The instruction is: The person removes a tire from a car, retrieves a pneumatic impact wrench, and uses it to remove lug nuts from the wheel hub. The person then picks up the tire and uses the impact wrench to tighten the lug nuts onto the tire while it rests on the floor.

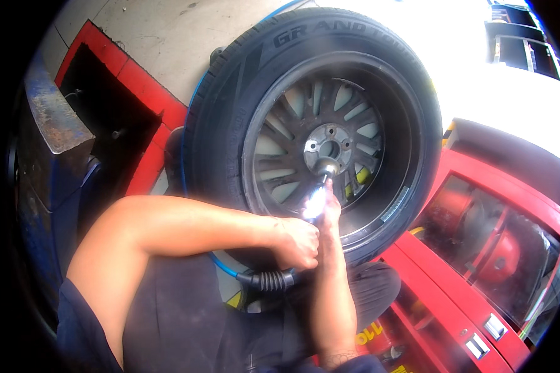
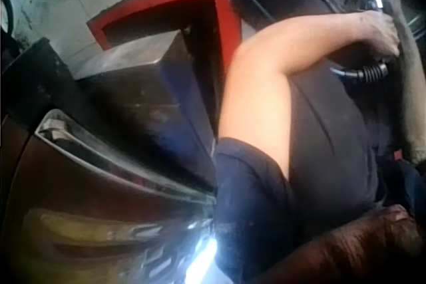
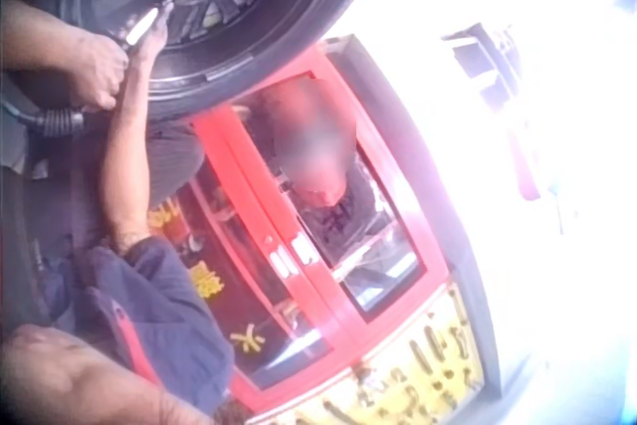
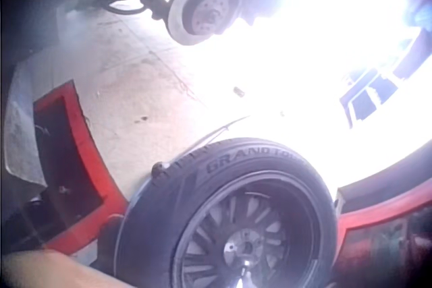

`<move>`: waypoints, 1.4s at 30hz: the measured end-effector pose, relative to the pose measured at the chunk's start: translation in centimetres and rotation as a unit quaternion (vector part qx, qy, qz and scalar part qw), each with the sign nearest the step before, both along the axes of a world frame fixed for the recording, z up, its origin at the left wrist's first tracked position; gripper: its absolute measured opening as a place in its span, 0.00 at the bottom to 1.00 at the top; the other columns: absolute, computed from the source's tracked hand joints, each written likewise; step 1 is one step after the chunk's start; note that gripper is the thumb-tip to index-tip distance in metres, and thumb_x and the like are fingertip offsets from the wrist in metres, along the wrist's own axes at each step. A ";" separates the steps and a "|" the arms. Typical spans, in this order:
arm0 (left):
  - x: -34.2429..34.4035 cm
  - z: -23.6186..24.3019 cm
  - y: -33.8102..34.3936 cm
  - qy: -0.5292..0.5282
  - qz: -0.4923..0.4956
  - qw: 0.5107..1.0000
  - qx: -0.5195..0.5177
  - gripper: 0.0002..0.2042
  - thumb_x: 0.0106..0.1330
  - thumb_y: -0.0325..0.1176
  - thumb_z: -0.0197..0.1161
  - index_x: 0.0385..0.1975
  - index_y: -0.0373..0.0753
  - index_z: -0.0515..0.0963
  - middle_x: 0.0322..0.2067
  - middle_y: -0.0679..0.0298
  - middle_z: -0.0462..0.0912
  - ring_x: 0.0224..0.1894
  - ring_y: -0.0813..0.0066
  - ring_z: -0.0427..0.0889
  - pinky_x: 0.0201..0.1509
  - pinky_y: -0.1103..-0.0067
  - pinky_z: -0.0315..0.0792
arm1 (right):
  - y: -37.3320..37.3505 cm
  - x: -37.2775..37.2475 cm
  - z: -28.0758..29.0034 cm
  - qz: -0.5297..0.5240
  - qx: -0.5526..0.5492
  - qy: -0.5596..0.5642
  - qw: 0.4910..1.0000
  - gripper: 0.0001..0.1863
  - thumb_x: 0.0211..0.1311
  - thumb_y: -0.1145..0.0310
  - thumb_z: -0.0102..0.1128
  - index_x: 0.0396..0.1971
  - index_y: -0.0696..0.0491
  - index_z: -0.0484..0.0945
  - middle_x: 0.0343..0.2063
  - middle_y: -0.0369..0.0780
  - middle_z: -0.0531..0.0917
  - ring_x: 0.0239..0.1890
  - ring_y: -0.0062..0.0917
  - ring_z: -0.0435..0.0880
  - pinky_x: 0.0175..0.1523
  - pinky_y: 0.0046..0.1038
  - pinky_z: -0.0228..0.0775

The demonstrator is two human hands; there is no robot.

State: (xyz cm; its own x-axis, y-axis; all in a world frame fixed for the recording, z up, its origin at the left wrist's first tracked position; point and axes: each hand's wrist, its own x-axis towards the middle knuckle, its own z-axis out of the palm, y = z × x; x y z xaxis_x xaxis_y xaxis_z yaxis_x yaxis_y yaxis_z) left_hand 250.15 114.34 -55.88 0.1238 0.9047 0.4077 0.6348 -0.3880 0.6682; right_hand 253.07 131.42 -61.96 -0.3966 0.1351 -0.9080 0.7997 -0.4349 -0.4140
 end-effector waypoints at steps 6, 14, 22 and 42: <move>0.3 0.0 -0.1 0.020 -0.013 1.000 0.015 0.08 0.49 0.34 0.69 0.26 0.40 0.84 0.24 0.58 0.87 0.29 0.59 0.87 0.36 0.65 0.79 | -0.7 0.3 0.1 0.016 0.039 -0.035 0.999 0.29 0.73 0.36 0.48 0.49 0.50 0.73 0.16 0.43 0.75 0.12 0.32 0.72 0.16 0.30 0.64; 0.1 0.1 -0.1 0.009 -0.019 1.000 0.018 0.07 0.50 0.33 0.69 0.27 0.40 0.85 0.24 0.57 0.87 0.30 0.58 0.88 0.36 0.65 0.80 | -0.9 0.4 1.1 0.001 0.026 -0.002 1.000 0.28 0.75 0.38 0.47 0.50 0.50 0.73 0.16 0.42 0.74 0.12 0.31 0.72 0.17 0.30 0.64; 0.2 0.3 -0.2 0.007 -0.027 1.000 0.012 0.07 0.49 0.33 0.69 0.28 0.41 0.85 0.24 0.57 0.87 0.30 0.58 0.88 0.36 0.64 0.80 | -1.0 0.7 1.0 0.021 0.018 -0.008 1.000 0.28 0.75 0.38 0.46 0.51 0.50 0.73 0.16 0.40 0.73 0.13 0.29 0.70 0.18 0.28 0.63; 0.2 -0.1 -0.2 -0.012 -0.020 1.000 0.012 0.08 0.48 0.34 0.70 0.28 0.42 0.84 0.26 0.59 0.88 0.33 0.59 0.88 0.39 0.65 0.81 | -0.3 0.9 0.2 -0.035 0.021 -0.032 0.999 0.29 0.75 0.37 0.46 0.51 0.51 0.73 0.16 0.40 0.74 0.13 0.28 0.69 0.19 0.28 0.64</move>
State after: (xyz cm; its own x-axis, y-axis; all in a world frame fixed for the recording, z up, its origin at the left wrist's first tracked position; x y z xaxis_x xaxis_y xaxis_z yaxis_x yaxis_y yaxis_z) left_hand 250.34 114.09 -55.94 0.1493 0.8891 0.4326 0.6022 -0.4288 0.6734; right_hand 253.95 131.15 -61.78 -0.3267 0.1991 -0.9239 0.7930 -0.4741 -0.3826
